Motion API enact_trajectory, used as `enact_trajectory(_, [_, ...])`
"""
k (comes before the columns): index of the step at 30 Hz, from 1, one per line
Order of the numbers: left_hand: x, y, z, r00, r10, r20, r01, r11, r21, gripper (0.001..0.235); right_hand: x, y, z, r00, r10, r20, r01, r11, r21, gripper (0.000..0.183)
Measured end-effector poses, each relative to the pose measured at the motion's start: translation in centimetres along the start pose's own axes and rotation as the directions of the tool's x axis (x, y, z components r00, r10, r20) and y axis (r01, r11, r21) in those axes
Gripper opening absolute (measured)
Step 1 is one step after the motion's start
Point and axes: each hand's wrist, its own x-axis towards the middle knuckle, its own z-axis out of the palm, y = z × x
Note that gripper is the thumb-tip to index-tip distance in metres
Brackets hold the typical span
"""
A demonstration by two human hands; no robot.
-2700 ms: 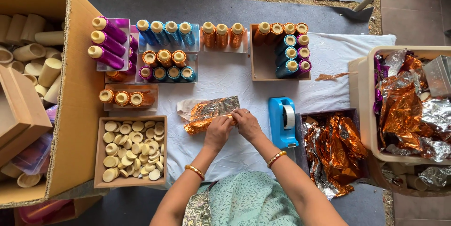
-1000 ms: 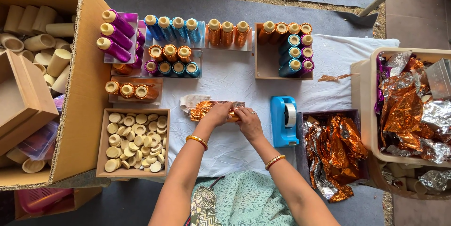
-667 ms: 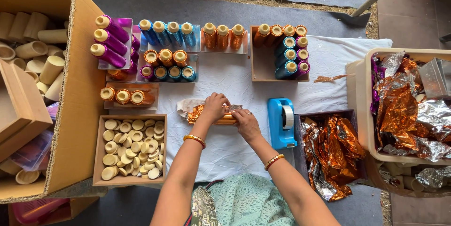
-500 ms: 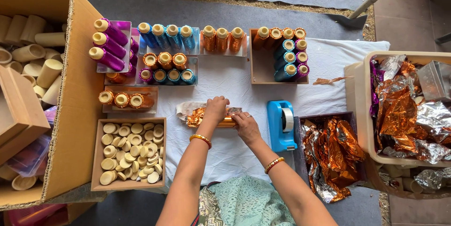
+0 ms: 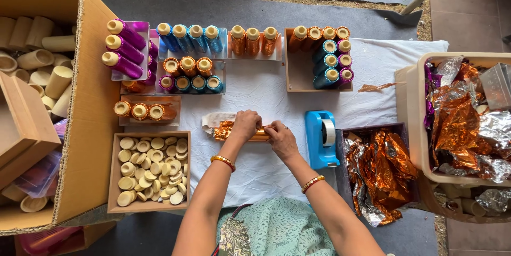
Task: The person wraps small wooden cones in shiny orange foil, securing the edges with tape from a blue dispenser. They then wipe the wooden base of the cones with a white cloth and place the finished items into a cardboard box.
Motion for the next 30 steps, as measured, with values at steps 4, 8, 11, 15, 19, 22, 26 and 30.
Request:
enact_trajectory(4, [-0.7,0.4,-0.1,1.0,0.015,-0.019,-0.015,1.0,-0.001,0.012,0.3,-0.6,-0.7,0.998,0.064,0.019,-0.063,0.998,-0.031,0.04])
enact_trajectory(8, [-0.8,0.6,-0.6,0.995,0.073,-0.066,-0.074,0.997,-0.006,0.009,0.9,-0.5,-0.9,0.998,0.052,0.042,-0.052,0.999,-0.016,0.038])
enact_trajectory(11, [-0.9,0.9,-0.9,0.996,0.072,-0.048,-0.072,0.997,0.008,0.008,1.3,-0.3,-1.1,0.997,0.036,0.07,-0.033,0.999,-0.037,0.039])
enact_trajectory(15, [-1.0,1.0,-0.9,0.997,0.076,-0.034,-0.075,0.997,0.016,0.009,1.5,0.1,-1.0,0.997,-0.022,0.07,0.025,0.999,-0.039,0.038])
enact_trajectory(19, [-1.0,0.9,-0.8,0.996,0.078,-0.038,-0.077,0.997,0.015,0.011,1.7,-0.1,-1.3,0.994,0.0,0.106,0.005,0.999,-0.04,0.039])
enact_trajectory(22, [-1.1,1.2,-0.8,0.998,0.064,-0.009,-0.064,0.998,0.025,0.011,1.4,-0.1,-1.3,0.995,-0.012,0.1,0.016,0.999,-0.039,0.033])
enact_trajectory(26, [-1.5,1.4,-1.3,0.999,0.037,0.014,-0.037,0.999,0.009,0.01,1.1,0.1,-0.9,0.997,-0.036,0.061,0.039,0.998,-0.053,0.032])
enact_trajectory(30, [-1.8,1.3,-0.7,0.999,0.047,-0.005,-0.047,0.999,0.001,0.011,1.0,0.4,-0.7,0.997,-0.074,0.03,0.076,0.994,-0.074,0.033])
